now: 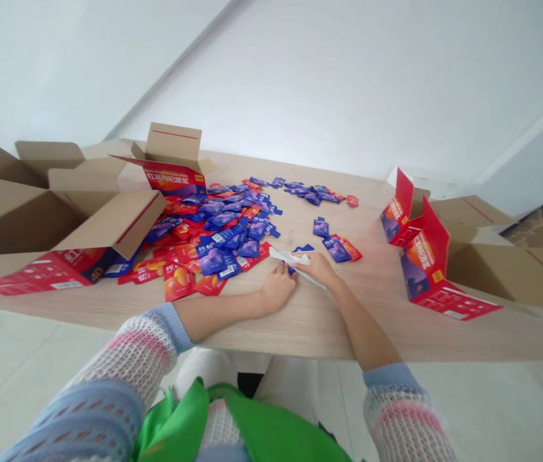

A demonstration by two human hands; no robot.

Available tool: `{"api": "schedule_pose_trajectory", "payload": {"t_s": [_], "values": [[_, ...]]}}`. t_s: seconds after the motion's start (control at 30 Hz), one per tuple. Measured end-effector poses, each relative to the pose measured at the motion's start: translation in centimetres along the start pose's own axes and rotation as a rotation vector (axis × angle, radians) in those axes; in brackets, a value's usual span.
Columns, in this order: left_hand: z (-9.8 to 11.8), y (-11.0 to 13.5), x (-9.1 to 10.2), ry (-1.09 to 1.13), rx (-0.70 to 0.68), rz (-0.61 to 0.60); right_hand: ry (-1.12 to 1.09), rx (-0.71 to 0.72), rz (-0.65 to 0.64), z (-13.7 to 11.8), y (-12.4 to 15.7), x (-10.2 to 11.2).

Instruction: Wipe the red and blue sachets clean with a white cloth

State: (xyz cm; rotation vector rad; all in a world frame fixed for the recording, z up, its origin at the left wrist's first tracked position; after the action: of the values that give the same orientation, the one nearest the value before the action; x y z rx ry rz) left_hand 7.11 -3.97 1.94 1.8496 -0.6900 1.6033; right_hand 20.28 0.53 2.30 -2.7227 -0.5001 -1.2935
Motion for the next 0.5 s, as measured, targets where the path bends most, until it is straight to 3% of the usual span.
{"api": "schedule_pose_trajectory", "payload": {"t_s": [0.13, 0.33, 0.43, 0.5], "values": [[-0.4, -0.1, 0.1, 0.105, 0.09, -0.043, -0.239, 0.084, -0.116, 0.5, 0.0, 0.4], [-0.9, -0.9, -0.9, 0.137, 0.03, -0.124, -0.348, 0.106, -0.286, 0.7, 0.3, 0.6], [-1.1, -1.1, -0.8, 0.071, -0.028, -0.084, -0.273, 0.06, -0.266, 1.8, 0.1, 0.9], [-1.3, -1.1, -0.5, 0.021, -0.074, -0.082, -0.189, -0.006, -0.17, 3.0, 0.0, 1.4]]}}
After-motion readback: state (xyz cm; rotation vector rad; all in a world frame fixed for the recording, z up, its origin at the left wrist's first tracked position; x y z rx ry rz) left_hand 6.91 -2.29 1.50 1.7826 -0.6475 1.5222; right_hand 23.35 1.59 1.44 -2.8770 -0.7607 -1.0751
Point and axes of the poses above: each hand's wrist, its own y-axis away from the middle knuckle, its own x-axis out of the back of the hand, z = x × y, the point moved 5 cm from there along -y, towards the middle knuckle, and after that the axes turned 14 degrees about -z, right-handed, at the moved point
